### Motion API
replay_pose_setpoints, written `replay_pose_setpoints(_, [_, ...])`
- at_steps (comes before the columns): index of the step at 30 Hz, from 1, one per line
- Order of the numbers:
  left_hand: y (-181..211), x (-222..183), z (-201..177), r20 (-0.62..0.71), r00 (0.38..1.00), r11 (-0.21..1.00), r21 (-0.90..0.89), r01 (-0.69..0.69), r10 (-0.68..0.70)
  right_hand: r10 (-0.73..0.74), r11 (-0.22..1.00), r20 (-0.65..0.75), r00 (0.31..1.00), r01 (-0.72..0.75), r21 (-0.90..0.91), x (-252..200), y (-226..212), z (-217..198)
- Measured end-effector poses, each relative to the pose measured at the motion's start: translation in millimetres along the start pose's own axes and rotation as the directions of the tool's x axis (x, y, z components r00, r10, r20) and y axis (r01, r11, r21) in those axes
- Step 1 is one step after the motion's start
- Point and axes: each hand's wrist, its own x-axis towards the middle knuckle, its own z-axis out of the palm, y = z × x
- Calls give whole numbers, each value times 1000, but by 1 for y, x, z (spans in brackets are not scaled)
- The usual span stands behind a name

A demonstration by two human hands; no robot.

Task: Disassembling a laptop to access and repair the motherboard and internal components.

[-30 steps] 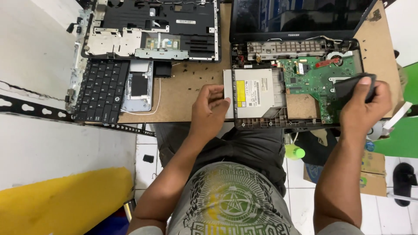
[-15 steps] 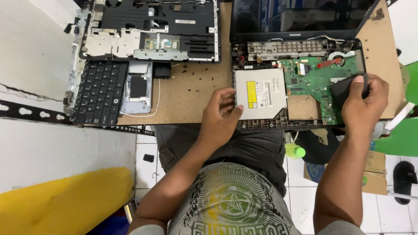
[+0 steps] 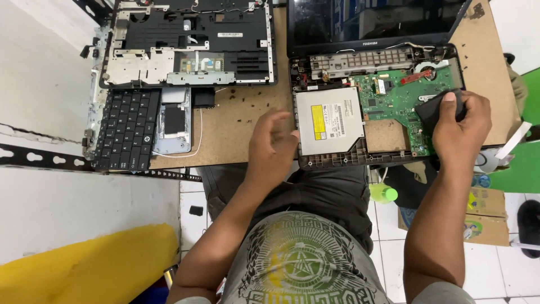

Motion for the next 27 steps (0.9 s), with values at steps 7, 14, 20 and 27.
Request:
replay_pose_setpoints(7, [5, 10, 46, 451, 850, 727, 482, -489, 273, 22, 1000, -6, 1000, -22, -7, -1, 1, 1])
replay_pose_setpoints(14, [-9, 19, 79, 610, 769, 475, 628, -617, 191, 62, 998, -22, 998, -63, -23, 2, -5, -1])
replay_pose_setpoints(20, [-21, 15, 78, 604, 762, 400, 654, -642, 236, 92, 996, 0, 996, -92, -5, 2, -11, -3])
replay_pose_setpoints(27, [-15, 22, 69, 672, 721, 564, 534, -630, 170, 102, 995, 1, 995, -102, -17, 1, -6, -1])
